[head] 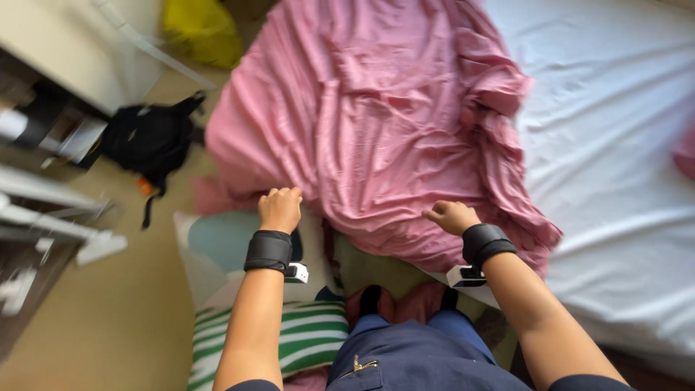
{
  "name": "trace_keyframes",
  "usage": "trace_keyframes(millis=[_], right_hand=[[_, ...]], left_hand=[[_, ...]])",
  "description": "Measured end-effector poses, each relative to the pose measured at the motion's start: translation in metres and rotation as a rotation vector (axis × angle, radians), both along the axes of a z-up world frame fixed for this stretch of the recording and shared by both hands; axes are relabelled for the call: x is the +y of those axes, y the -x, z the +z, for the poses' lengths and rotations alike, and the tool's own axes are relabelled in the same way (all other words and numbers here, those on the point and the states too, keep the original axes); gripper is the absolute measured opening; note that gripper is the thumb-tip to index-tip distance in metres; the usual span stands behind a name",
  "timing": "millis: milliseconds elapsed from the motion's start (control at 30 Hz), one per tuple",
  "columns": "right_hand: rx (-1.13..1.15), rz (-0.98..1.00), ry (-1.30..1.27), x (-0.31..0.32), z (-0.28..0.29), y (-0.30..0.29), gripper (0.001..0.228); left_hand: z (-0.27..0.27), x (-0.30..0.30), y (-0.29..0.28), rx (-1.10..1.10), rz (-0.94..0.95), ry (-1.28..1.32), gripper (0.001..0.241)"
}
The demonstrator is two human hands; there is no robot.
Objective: The person arranges pillows on a bed, placing a green and white striped pillow and a blue and white pillow against the headboard. They then spread a pink fitted sheet over the mattress, tucking it under the corners, and place the pillows back on top of the sheet.
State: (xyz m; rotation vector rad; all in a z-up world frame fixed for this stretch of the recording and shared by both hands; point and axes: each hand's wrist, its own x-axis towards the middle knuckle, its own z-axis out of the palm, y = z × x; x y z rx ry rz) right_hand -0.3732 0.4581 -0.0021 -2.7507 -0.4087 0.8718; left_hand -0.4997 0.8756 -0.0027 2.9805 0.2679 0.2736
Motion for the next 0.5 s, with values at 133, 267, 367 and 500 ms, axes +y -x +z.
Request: trace_keyframes(millis=[133, 267, 367, 500], right_hand=[[-0.025, -0.370, 0.040, -0.109, 0.002, 0.003, 0.064], [-0.073, -0.665, 0.005, -0.228, -0.024, 0.011, 0.072], [-0.067, -0.849, 0.037, -0.292, -0.013, 0.012, 0.076], [-0.078, -1.048, 0.093, -0.376, -0.006, -0.008, 0.076]], left_hand=[[0.030, -0.061, -0.084, -0.006, -0.247, -0.041, 0.013], [0.034, -0.151, -0.160, -0.031, -0.427, -0.098, 0.010], [0.030, -0.242, -0.204, -0.076, -0.568, -0.111, 0.010], [0.021, -0.380, -0.250, -0.026, -0.751, -0.121, 0.012]])
